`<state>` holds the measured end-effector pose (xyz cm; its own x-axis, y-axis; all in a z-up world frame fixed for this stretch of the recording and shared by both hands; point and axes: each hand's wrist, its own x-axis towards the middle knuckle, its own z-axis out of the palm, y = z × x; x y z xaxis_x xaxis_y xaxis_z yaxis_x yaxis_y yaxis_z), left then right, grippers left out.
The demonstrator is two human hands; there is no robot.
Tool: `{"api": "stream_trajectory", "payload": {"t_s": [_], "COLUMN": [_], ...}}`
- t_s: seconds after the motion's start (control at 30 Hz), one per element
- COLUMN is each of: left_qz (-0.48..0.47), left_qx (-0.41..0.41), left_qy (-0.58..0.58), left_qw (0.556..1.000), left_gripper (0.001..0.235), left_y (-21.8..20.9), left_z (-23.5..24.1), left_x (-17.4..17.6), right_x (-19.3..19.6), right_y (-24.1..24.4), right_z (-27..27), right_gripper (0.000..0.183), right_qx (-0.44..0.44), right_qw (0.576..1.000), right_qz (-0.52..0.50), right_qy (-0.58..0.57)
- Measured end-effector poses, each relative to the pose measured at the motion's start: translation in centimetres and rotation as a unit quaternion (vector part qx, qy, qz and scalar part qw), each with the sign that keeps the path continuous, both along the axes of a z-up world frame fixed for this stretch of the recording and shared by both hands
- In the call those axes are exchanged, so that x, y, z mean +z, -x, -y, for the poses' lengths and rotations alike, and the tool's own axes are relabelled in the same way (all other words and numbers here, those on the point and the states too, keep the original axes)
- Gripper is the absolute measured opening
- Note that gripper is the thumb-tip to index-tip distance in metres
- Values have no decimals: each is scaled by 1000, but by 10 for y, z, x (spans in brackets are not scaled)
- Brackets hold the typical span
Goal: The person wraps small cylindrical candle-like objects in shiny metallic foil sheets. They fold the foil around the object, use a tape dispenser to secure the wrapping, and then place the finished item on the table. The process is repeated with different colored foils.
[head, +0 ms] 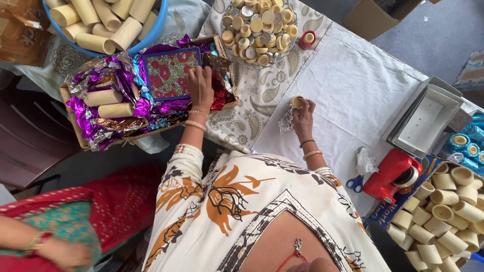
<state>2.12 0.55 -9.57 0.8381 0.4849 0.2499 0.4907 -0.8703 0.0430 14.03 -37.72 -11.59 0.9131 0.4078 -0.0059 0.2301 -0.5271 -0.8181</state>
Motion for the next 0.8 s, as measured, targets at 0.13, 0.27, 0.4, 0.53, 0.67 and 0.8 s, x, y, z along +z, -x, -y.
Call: {"api": "stream_trajectory", "payload": {"t_s": [0.13, 0.27, 0.4, 0.53, 0.67, 0.8], "left_qz": [92, 42, -89, -285, -171, -111], "left_qx": [-177, -248, -231, -163, -178, -192], "left_qy": [63, 41, -7, 134, -4, -40], "left_qw": [978, 967, 969, 935, 969, 974], "left_gripper": [35, 59, 50, 48, 59, 70], "left_y": [9, 9, 10, -18, -18, -16], "left_z": [8, 6, -4, 16, 11, 11], "left_x": [22, 33, -30, 42, -23, -23], "right_x": [-2, -3, -4, -2, -8, -21], "right_y": [0, -1, 0, 2, -1, 1], "right_z": [2, 0, 1, 0, -5, 4], "right_gripper": [48, 51, 51, 51, 49, 54], "right_qx": [1, 3, -3, -8, -10, -4], "right_qw": [1000, 1000, 999, 1000, 999, 996], "right_qz": [5, 13, 23, 1, 23, 92], "right_qy": [2, 19, 40, 24, 22, 13]}}
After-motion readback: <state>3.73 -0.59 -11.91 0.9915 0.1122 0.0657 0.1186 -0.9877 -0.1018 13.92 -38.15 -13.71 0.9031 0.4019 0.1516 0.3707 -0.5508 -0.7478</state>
